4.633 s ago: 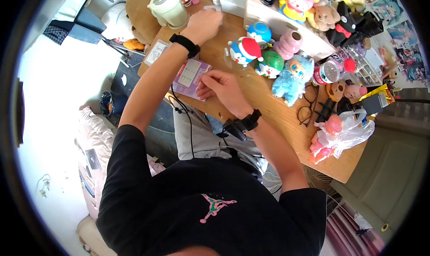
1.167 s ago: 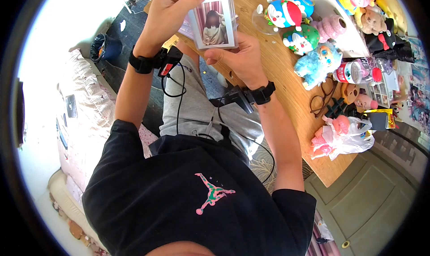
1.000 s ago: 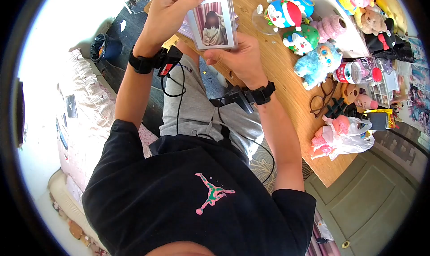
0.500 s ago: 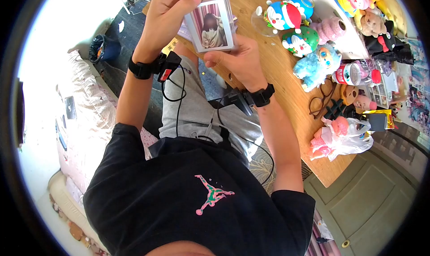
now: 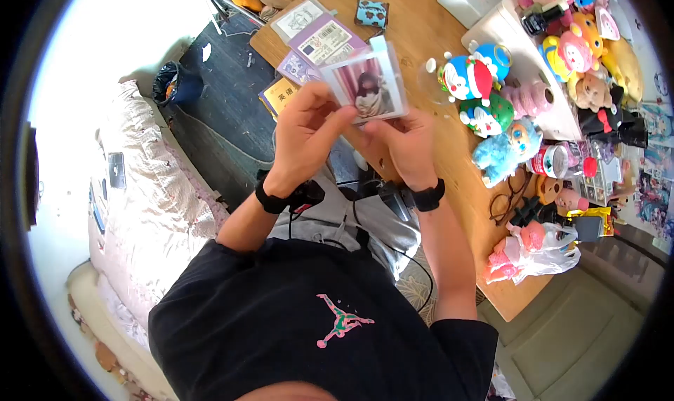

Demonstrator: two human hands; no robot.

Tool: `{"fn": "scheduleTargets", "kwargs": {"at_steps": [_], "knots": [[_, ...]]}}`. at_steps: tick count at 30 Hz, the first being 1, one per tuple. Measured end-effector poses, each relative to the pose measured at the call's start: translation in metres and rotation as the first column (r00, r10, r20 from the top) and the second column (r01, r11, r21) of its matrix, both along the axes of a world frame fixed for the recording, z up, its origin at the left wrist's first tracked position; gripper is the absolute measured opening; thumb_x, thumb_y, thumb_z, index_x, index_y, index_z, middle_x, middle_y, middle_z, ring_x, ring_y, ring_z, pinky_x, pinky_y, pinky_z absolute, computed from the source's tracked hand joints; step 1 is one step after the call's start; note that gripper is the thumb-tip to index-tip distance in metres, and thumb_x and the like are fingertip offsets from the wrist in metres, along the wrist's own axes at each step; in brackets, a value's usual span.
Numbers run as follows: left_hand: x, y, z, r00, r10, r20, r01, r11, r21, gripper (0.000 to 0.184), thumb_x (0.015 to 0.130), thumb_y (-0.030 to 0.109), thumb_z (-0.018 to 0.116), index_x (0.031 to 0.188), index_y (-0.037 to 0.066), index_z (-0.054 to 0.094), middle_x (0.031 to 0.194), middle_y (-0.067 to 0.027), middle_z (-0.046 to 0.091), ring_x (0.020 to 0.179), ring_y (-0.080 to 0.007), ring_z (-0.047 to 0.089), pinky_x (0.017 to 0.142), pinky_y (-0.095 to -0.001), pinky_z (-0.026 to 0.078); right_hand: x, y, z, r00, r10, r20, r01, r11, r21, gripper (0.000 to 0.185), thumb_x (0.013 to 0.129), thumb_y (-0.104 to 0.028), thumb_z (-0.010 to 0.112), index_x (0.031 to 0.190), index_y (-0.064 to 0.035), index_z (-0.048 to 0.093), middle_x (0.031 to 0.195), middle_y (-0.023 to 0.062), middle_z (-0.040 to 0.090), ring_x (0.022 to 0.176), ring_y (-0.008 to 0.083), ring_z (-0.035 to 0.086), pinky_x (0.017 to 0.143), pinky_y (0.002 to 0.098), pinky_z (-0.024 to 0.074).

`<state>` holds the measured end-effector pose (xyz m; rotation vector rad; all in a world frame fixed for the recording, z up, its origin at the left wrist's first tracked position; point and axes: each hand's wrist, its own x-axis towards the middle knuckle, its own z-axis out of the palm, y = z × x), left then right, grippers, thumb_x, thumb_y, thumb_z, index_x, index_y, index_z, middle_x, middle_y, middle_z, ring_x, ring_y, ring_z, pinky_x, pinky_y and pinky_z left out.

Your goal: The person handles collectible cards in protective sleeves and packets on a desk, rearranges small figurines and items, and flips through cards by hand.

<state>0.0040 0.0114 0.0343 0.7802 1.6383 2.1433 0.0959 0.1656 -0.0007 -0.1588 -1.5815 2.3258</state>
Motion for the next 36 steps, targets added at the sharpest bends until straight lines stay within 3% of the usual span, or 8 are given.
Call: {"fn": "scheduleTargets", "kwargs": {"at_steps": [2,5,9,14,18,27,29,36], "knots": [[-0.011,-0.010,0.006,0.993,0.119,0.007,-0.118,0.991,-0.061,0.019,0.094,-0.001,0.068,0.111,-0.001,0.060,0.093,-0.0025,0.067,0.082,-0.0088,0.064,0.072,-0.0240,0.051,-0.003,-0.003,0.009,0.997,0.074,0.027,-0.072,0.994,-0.078,0.024,0.089,-0.001,0.073,0.112,0.0040,0.068,0.098,0.0133,0.074,0.072,0.0191,0.071,0.068,0.0294,0.0566],[-0.064,-0.016,0.015,0.911,0.389,-0.135,-0.388,0.921,0.036,0.022,0.097,0.004,0.065,0.118,-0.002,0.061,0.088,-0.0014,0.067,0.077,-0.0085,0.062,0.068,-0.0230,0.050,-0.005,-0.001,0.003,0.993,0.120,-0.021,-0.122,0.987,-0.105,0.023,0.099,-0.014,0.065,0.115,0.0031,0.066,0.102,0.0148,0.074,0.074,0.0205,0.072,0.070,0.0300,0.0561],[-0.162,-0.029,0.016,0.847,0.403,-0.346,-0.471,0.871,-0.139,0.032,0.097,0.006,0.064,0.127,-0.004,0.059,0.083,-0.0019,0.067,0.074,-0.0091,0.062,0.068,-0.0237,0.050,-0.006,0.001,0.000,0.986,0.159,-0.044,-0.164,0.977,-0.136,0.034,0.106,-0.028,0.054,0.115,0.0025,0.066,0.102,0.0151,0.072,0.074,0.0215,0.071,0.071,0.0312,0.0560],[-0.220,-0.030,-0.017,0.907,0.041,-0.420,-0.292,0.779,-0.555,0.033,0.091,0.010,0.068,0.123,0.000,0.064,0.082,-0.0083,0.068,0.073,-0.0146,0.064,0.070,-0.0302,0.051,-0.006,0.004,0.002,0.982,0.177,-0.061,-0.186,0.963,-0.197,0.038,0.108,-0.031,0.051,0.116,0.0035,0.066,0.101,0.0158,0.071,0.077,0.0221,0.071,0.069,0.0329,0.0570],[-0.204,-0.019,-0.016,0.855,-0.035,-0.517,-0.348,0.701,-0.623,0.031,0.093,0.009,0.066,0.123,0.004,0.065,0.083,-0.0074,0.068,0.076,-0.0142,0.063,0.073,-0.0288,0.050,-0.008,0.007,0.001,0.984,0.163,-0.076,-0.176,0.960,-0.216,0.039,0.108,-0.032,0.051,0.117,0.0036,0.065,0.102,0.0163,0.070,0.080,0.0214,0.071,0.069,0.0330,0.0571],[-0.186,-0.015,-0.018,0.674,-0.070,-0.735,-0.552,0.613,-0.565,0.038,0.087,0.016,0.071,0.124,0.007,0.066,0.124,-0.0159,0.064,0.121,-0.0374,0.054,0.104,-0.0487,0.040,-0.006,0.009,-0.005,0.990,-0.134,0.053,0.138,0.987,-0.081,0.025,0.100,-0.012,0.061,0.122,0.0006,0.060,0.105,0.0103,0.066,0.079,0.0162,0.063,0.073,0.0287,0.0523],[-0.178,-0.017,-0.010,0.603,-0.125,-0.788,-0.435,0.776,-0.456,0.058,0.080,0.020,0.079,0.134,0.008,0.061,0.138,-0.0137,0.059,0.131,-0.0381,0.048,0.111,-0.0473,0.036,-0.012,0.005,-0.005,0.923,-0.382,-0.051,0.383,0.894,0.235,0.040,0.090,0.002,0.069,0.128,-0.0027,0.057,0.121,0.0071,0.061,0.092,0.0104,0.059,0.077,0.0256,0.0498],[-0.145,-0.014,0.020,0.375,-0.600,-0.707,-0.134,0.719,-0.682,0.113,0.049,0.032,0.093,0.149,0.010,0.045,0.157,-0.0128,0.041,0.147,-0.0379,0.031,0.122,-0.0486,0.029,-0.018,0.002,0.005,0.951,-0.308,0.026,0.265,0.854,0.447,0.055,0.084,0.001,0.074,0.134,-0.0017,0.053,0.140,0.0114,0.052,0.114,0.0160,0.058,0.091,0.0291,0.0493]]}}
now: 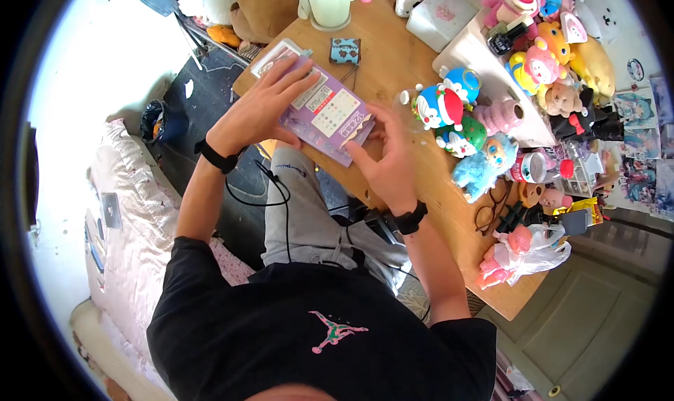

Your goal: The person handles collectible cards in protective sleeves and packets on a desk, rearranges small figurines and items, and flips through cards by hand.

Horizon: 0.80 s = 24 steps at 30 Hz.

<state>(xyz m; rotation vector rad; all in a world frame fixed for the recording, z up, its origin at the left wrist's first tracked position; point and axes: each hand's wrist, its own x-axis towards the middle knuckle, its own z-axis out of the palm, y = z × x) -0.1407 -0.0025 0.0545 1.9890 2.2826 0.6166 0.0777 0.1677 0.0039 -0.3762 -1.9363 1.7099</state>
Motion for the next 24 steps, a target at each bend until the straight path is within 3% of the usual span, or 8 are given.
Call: {"fn": "scheduleTargets", "kwargs": {"at_steps": [6,13,15,17,19,21,23,24], "knots": [[-0.011,0.010,0.002,0.994,-0.108,-0.034,0.106,0.993,-0.047,0.119,0.045,0.032,0.096,0.148,0.007,0.042,0.158,-0.0161,0.037,0.149,-0.0381,0.029,0.124,-0.0473,0.027,0.003,0.002,-0.001,1.000,0.024,0.004,-0.024,0.997,-0.079,0.047,0.087,0.003,0.068,0.132,-0.0008,0.056,0.147,0.0132,0.049,0.121,0.0181,0.056,0.095,0.0292,0.0475],[-0.004,0.010,0.003,0.987,-0.133,-0.091,0.123,0.987,-0.105,0.114,0.048,0.036,0.095,0.147,0.010,0.044,0.134,-0.0141,0.052,0.135,-0.0371,0.045,0.120,-0.0477,0.033,0.003,0.002,-0.005,0.997,0.061,0.043,-0.053,0.984,-0.172,0.046,0.085,-0.003,0.074,0.129,-0.0020,0.058,0.129,0.0090,0.060,0.111,0.0152,0.059,0.095,0.0291,0.0474],[0.002,0.007,0.009,0.984,-0.123,-0.126,0.110,0.988,-0.104,0.114,0.048,0.038,0.094,0.147,0.010,0.044,0.135,-0.0141,0.051,0.134,-0.0369,0.045,0.119,-0.0475,0.034,0.004,-0.001,0.008,0.995,0.040,0.095,-0.036,0.998,-0.042,0.050,0.082,-0.007,0.078,0.128,-0.0027,0.059,0.129,0.0095,0.060,0.112,0.0179,0.059,0.097,0.0315,0.0468],[0.007,0.009,0.025,0.960,-0.180,-0.213,0.174,0.984,-0.044,0.103,0.057,0.036,0.092,0.145,0.010,0.046,0.134,-0.0137,0.054,0.130,-0.0342,0.050,0.114,-0.0464,0.040,0.003,-0.003,0.016,0.991,0.015,0.137,-0.028,0.996,0.090,0.054,0.080,-0.011,0.082,0.128,-0.0034,0.059,0.129,0.0100,0.060,0.114,0.0206,0.058,0.100,0.0338,0.0462],[0.010,0.030,0.045,0.972,-0.167,-0.166,0.164,0.986,-0.029,0.092,0.064,0.036,0.088,0.142,0.009,0.049,0.131,-0.0138,0.057,0.124,-0.0335,0.054,0.107,-0.0461,0.044,0.001,-0.005,0.019,0.994,-0.026,0.104,-0.018,0.916,0.400,0.060,0.074,-0.017,0.087,0.127,-0.0052,0.061,0.130,0.0106,0.060,0.119,0.0279,0.055,0.105,0.0397,0.0430],[0.021,0.067,0.072,0.992,-0.086,-0.089,0.083,0.996,-0.041,0.057,0.085,0.033,0.077,0.131,0.006,0.057,0.121,-0.0147,0.065,0.104,-0.0344,0.065,0.086,-0.0477,0.052,-0.001,-0.005,0.013,0.994,-0.028,0.103,-0.014,0.919,0.393,0.058,0.073,-0.017,0.087,0.125,-0.0062,0.064,0.131,0.0106,0.060,0.122,0.0302,0.053,0.107,0.0416,0.0414],[0.018,0.114,0.071,0.997,-0.076,0.019,0.072,0.986,0.151,0.038,0.089,0.027,0.070,0.117,0.003,0.061,0.102,-0.0197,0.069,0.097,-0.0387,0.067,0.082,-0.0485,0.053,0.002,-0.005,0.011,0.993,-0.021,0.118,-0.028,0.918,0.396,0.055,0.072,-0.018,0.087,0.122,-0.0072,0.066,0.131,0.0105,0.060,0.125,0.0326,0.051,0.109,0.0435,0.0398],[0.012,0.145,0.068,0.997,-0.047,0.069,0.041,0.996,0.082,0.035,0.092,0.024,0.068,0.119,0.003,0.061,0.109,-0.0200,0.067,0.099,-0.0388,0.066,0.084,-0.0484,0.053,0.002,-0.004,0.013,0.991,-0.017,0.129,-0.034,0.923,0.384,0.051,0.073,-0.016,0.087,0.120,-0.0079,0.068,0.132,0.0106,0.060,0.125,0.0323,0.051,0.109,0.0430,0.0404]]}}
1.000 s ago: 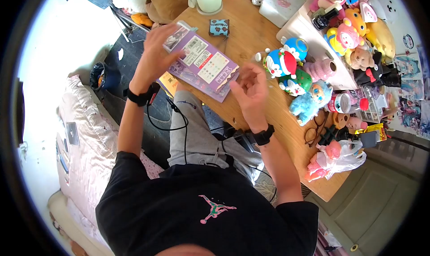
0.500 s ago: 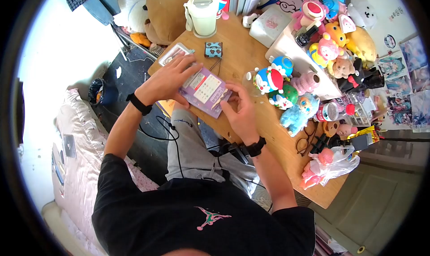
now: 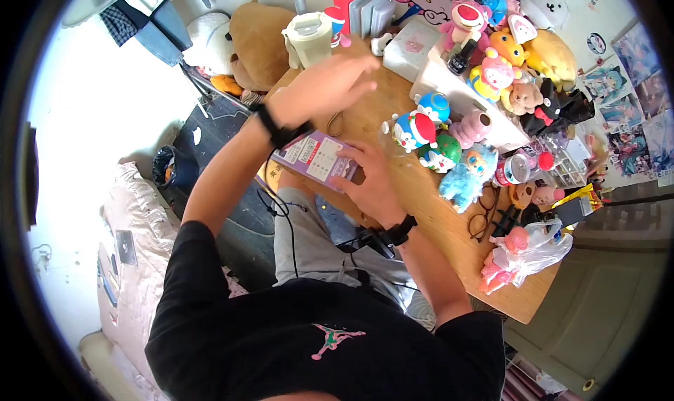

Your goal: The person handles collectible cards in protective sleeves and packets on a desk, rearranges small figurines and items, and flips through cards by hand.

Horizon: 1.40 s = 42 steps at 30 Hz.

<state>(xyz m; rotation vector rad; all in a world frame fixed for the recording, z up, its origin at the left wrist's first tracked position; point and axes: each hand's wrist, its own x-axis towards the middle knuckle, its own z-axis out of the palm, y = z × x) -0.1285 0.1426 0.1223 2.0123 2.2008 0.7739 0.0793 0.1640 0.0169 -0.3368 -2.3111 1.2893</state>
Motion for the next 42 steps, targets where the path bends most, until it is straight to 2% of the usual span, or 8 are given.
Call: {"fn": "scheduleTargets", "kwargs": {"at_steps": [5,6,10,12,14,20,31,42], "knots": [[-0.053,0.130,-0.056,0.983,0.166,-0.077,-0.176,0.972,-0.153,0.032,0.084,0.003,0.055,0.114,0.002,0.066,0.114,-0.0249,0.064,0.112,-0.0423,0.061,0.097,-0.0474,0.049,0.002,0.005,-0.005,0.999,-0.001,-0.038,-0.002,0.997,-0.080,0.042,0.077,-0.012,0.083,0.116,-0.0076,0.070,0.136,0.0116,0.059,0.126,0.0329,0.052,0.108,0.0418,0.0422],[-0.067,0.143,-0.078,0.989,0.144,0.018,-0.144,0.990,-0.005,0.030,0.084,0.002,0.054,0.113,0.001,0.064,0.115,-0.0258,0.065,0.114,-0.0437,0.060,0.098,-0.0472,0.048,0.003,0.005,-0.006,0.999,-0.016,-0.041,0.013,0.997,-0.081,0.042,0.077,-0.012,0.083,0.116,-0.0076,0.070,0.136,0.0116,0.059,0.126,0.0329,0.052,0.108,0.0418,0.0422],[-0.068,0.158,-0.078,0.923,0.329,0.199,-0.312,0.943,-0.111,0.025,0.084,0.005,0.060,0.109,-0.001,0.060,0.118,-0.0255,0.067,0.115,-0.0423,0.061,0.097,-0.0457,0.049,0.003,0.006,-0.010,0.999,-0.012,-0.049,0.006,0.994,-0.111,0.040,0.078,-0.014,0.083,0.114,-0.0067,0.069,0.137,0.0129,0.056,0.129,0.0342,0.050,0.110,0.0427,0.0408],[-0.076,0.161,-0.093,0.938,0.319,0.134,-0.311,0.948,-0.075,0.030,0.084,0.008,0.066,0.111,-0.002,0.059,0.115,-0.0252,0.068,0.113,-0.0424,0.063,0.095,-0.0460,0.050,0.004,0.006,-0.010,1.000,0.007,-0.028,-0.010,0.993,-0.118,0.039,0.078,-0.014,0.082,0.114,-0.0064,0.069,0.136,0.0132,0.056,0.130,0.0349,0.048,0.111,0.0434,0.0396],[-0.087,0.161,-0.109,0.969,0.242,0.046,-0.246,0.953,0.176,0.031,0.082,0.007,0.069,0.111,0.000,0.060,0.113,-0.0250,0.069,0.111,-0.0428,0.064,0.093,-0.0466,0.051,0.003,0.005,-0.009,0.999,-0.001,-0.043,-0.005,0.990,-0.141,0.038,0.079,-0.014,0.082,0.114,-0.0063,0.069,0.136,0.0132,0.056,0.130,0.0350,0.048,0.111,0.0436,0.0395],[-0.076,0.160,-0.098,0.931,0.354,0.091,-0.362,0.927,0.093,0.028,0.080,0.009,0.074,0.107,0.007,0.067,0.112,-0.0206,0.071,0.109,-0.0411,0.065,0.092,-0.0441,0.053,0.004,0.005,-0.008,0.997,0.005,-0.072,-0.016,0.987,-0.158,0.034,0.080,-0.013,0.080,0.111,-0.0064,0.069,0.136,0.0129,0.056,0.129,0.0349,0.048,0.110,0.0436,0.0395],[-0.047,0.087,-0.054,0.874,0.419,0.248,-0.452,0.887,0.092,0.033,0.081,0.015,0.071,0.106,-0.003,0.058,0.108,-0.0262,0.065,0.103,-0.0434,0.063,0.090,-0.0471,0.050,0.002,0.004,-0.016,0.993,0.000,-0.118,-0.018,0.988,-0.156,0.033,0.077,-0.012,0.080,0.108,-0.0066,0.069,0.134,0.0119,0.057,0.127,0.0342,0.049,0.109,0.0427,0.0399],[0.002,0.037,-0.086,0.988,0.064,0.139,-0.081,0.989,0.123,0.023,0.077,0.000,0.067,0.097,0.002,0.057,0.101,-0.0236,0.062,0.102,-0.0438,0.058,0.087,-0.0481,0.047,0.000,0.006,-0.017,0.993,0.015,-0.118,-0.036,0.983,-0.182,0.030,0.075,-0.011,0.081,0.102,-0.0061,0.070,0.134,0.0110,0.058,0.126,0.0335,0.051,0.109,0.0420,0.0406]]}}
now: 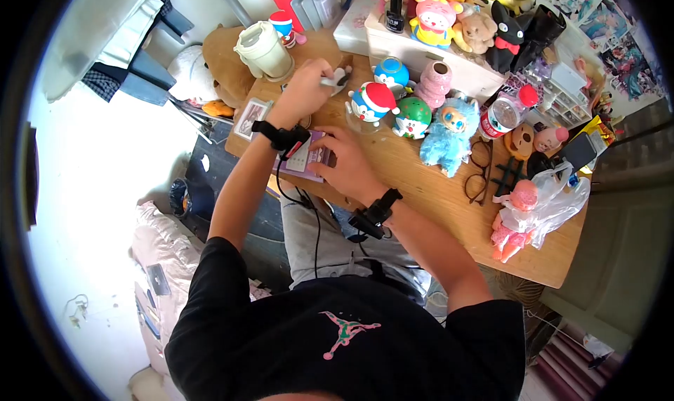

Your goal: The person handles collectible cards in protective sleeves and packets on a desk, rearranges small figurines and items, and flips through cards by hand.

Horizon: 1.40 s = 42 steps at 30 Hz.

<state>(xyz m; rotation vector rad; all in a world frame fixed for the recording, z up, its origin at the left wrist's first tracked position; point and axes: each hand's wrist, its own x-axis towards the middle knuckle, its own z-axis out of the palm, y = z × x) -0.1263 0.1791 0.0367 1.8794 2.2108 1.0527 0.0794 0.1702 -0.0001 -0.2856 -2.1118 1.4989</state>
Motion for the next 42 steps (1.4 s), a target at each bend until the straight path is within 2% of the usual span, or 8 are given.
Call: {"fn": "scheduleTargets", "kwargs": {"at_steps": [9,14,17,26,31,35,37,42], "knots": [[0.027,-0.039,0.048,0.996,-0.083,-0.021,0.082,0.995,-0.053,0.044,0.076,0.012,0.081,0.112,0.001,0.058,0.109,-0.0191,0.063,0.103,-0.0391,0.061,0.088,-0.0446,0.050,0.002,0.000,0.005,0.999,-0.037,-0.007,0.037,0.999,0.000,0.036,0.076,-0.009,0.081,0.108,-0.0030,0.065,0.133,0.0138,0.058,0.125,0.0327,0.052,0.105,0.0402,0.0442],[0.039,-0.116,0.070,0.934,-0.352,-0.059,0.267,0.797,-0.541,0.087,0.066,0.020,0.089,0.142,0.011,0.048,0.127,-0.0159,0.060,0.120,-0.0388,0.056,0.103,-0.0435,0.047,0.002,0.000,0.004,0.997,-0.042,0.069,0.050,0.992,-0.120,0.043,0.077,-0.008,0.081,0.114,-0.0032,0.060,0.127,0.0128,0.059,0.115,0.0289,0.058,0.098,0.0378,0.0482],[0.044,-0.135,0.050,0.902,-0.358,-0.240,0.256,0.893,-0.371,0.100,0.060,0.022,0.093,0.146,0.013,0.044,0.132,-0.0123,0.057,0.125,-0.0362,0.052,0.106,-0.0447,0.041,0.001,-0.003,0.004,0.994,-0.013,0.106,0.034,0.979,-0.203,0.048,0.077,-0.007,0.081,0.118,-0.0041,0.057,0.121,0.0113,0.060,0.109,0.0266,0.059,0.096,0.0373,0.0490],[0.022,-0.130,0.037,0.931,-0.340,-0.135,0.251,0.861,-0.442,0.106,0.052,0.029,0.094,0.145,0.011,0.045,0.129,-0.0106,0.058,0.123,-0.0326,0.052,0.105,-0.0432,0.038,0.003,-0.001,0.004,0.992,-0.038,0.118,0.055,0.987,-0.152,0.050,0.081,-0.008,0.080,0.124,-0.0019,0.055,0.121,0.0113,0.061,0.103,0.0202,0.062,0.091,0.0332,0.0509],[0.017,-0.141,0.040,0.910,-0.363,-0.201,0.287,0.901,-0.326,0.102,0.053,0.030,0.093,0.142,0.008,0.048,0.127,-0.0103,0.061,0.118,-0.0307,0.057,0.102,-0.0405,0.043,0.001,0.000,0.000,0.992,0.059,-0.107,-0.100,0.898,-0.429,0.048,0.088,-0.008,0.075,0.130,-0.0012,0.052,0.127,0.0097,0.059,0.111,0.0176,0.058,0.097,0.0332,0.0477],[0.014,-0.152,0.046,0.916,-0.339,-0.214,0.284,0.926,-0.249,0.101,0.054,0.029,0.093,0.143,0.008,0.049,0.129,-0.0106,0.061,0.120,-0.0315,0.056,0.105,-0.0424,0.041,0.008,-0.004,0.025,0.980,0.124,-0.156,-0.174,0.914,-0.366,0.063,0.084,-0.011,0.079,0.138,-0.0012,0.048,0.136,0.0116,0.055,0.121,0.0199,0.055,0.103,0.0355,0.0447],[0.012,-0.160,0.056,0.922,-0.323,-0.214,0.278,0.936,-0.215,0.102,0.057,0.028,0.091,0.147,0.008,0.047,0.132,-0.0118,0.060,0.123,-0.0321,0.055,0.110,-0.0450,0.039,0.010,-0.003,0.041,0.990,0.125,-0.070,-0.124,0.992,0.021,0.080,0.079,-0.014,0.085,0.146,-0.0027,0.043,0.143,0.0131,0.051,0.127,0.0235,0.052,0.108,0.0377,0.0425],[0.004,-0.169,0.070,0.955,-0.284,-0.082,0.274,0.955,-0.118,0.107,0.058,0.027,0.091,0.152,0.008,0.043,0.136,-0.0146,0.058,0.126,-0.0351,0.054,0.112,-0.0466,0.036,0.009,-0.002,0.105,0.978,0.175,0.114,-0.196,0.959,0.206,0.092,0.072,-0.014,0.089,0.149,-0.0060,0.040,0.151,0.0120,0.045,0.135,0.0257,0.047,0.110,0.0395,0.0412]]}}
